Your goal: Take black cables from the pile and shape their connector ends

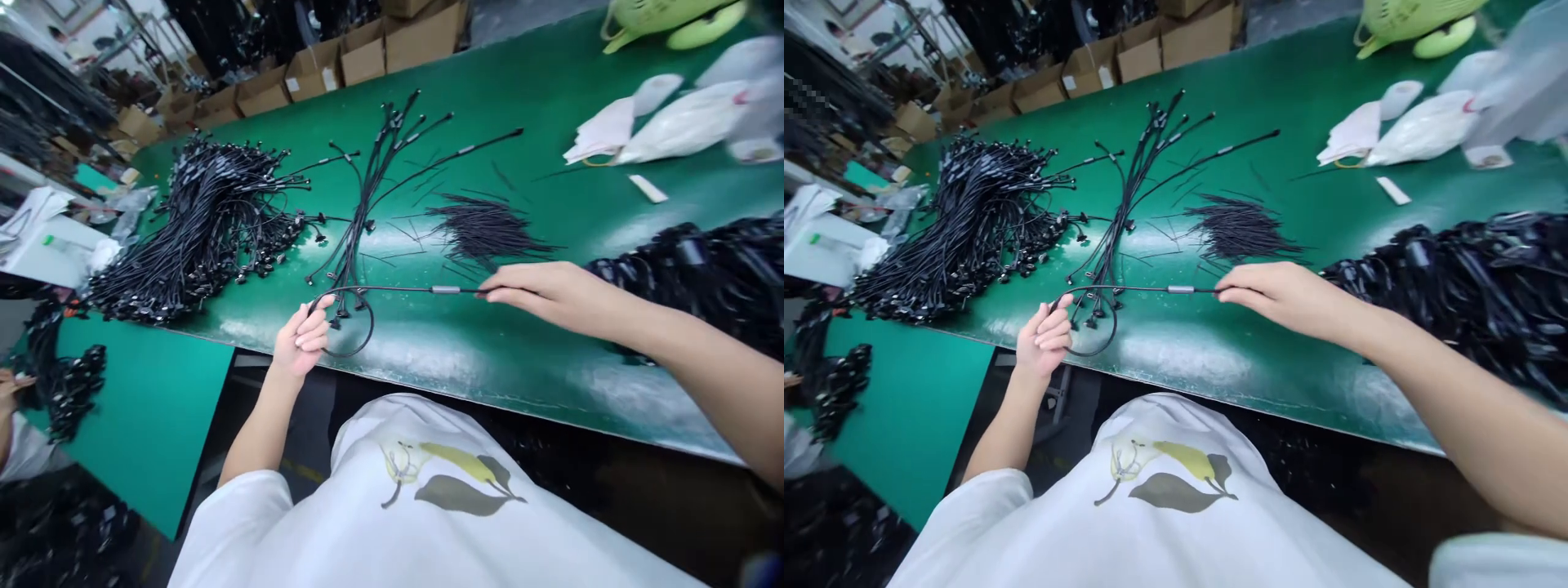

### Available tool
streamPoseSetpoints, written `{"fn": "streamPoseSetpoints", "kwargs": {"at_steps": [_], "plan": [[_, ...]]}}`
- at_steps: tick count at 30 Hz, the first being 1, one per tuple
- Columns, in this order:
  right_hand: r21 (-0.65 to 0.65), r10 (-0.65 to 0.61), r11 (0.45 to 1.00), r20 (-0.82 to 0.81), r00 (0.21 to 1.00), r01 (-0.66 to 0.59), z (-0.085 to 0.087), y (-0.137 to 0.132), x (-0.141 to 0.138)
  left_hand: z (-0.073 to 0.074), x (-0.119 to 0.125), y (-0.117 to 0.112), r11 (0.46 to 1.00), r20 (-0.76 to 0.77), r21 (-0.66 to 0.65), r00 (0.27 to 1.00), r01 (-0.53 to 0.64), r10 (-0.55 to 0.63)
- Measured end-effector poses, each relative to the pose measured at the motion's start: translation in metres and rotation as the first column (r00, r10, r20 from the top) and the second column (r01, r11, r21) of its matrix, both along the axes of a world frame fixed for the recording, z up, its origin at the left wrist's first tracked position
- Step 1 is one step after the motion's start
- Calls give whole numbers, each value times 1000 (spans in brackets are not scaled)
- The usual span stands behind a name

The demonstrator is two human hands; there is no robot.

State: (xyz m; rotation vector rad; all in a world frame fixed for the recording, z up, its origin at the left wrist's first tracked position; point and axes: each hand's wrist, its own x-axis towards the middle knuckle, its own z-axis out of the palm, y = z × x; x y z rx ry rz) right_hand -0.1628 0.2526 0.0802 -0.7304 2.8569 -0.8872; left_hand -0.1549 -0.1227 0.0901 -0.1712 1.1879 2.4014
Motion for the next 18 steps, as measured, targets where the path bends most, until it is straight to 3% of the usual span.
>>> {"fn": "streamPoseSetpoints", "kwargs": {"at_steps": [3,6,8,11,13,15,17,18], "plan": [[-9,-98,995,-100,990,97,-9,4,13,10,-6,1,989,34,49,990,-138,136],[0,-195,980,-221,956,200,-10,4,21,12,-12,7,980,0,35,980,-198,198],[18,-249,964,-282,926,265,-9,8,23,8,-13,7,986,-17,-3,986,-166,166],[25,-308,942,-341,888,336,-8,20,22,0,-9,-3,997,-74,-81,997,10,-16],[63,-299,938,-346,889,340,-9,24,22,-2,-6,-12,983,-115,-123,982,133,-147],[192,-249,924,-355,901,331,-12,18,28,-1,-4,-14,978,-143,-147,975,150,-172],[357,-118,902,-336,934,242,-12,-3,39,1,-4,-5,981,-205,-190,976,28,-67],[416,-12,898,-300,954,142,-10,-18,46,2,-4,4,971,-261,-234,965,-55,-8]]}}
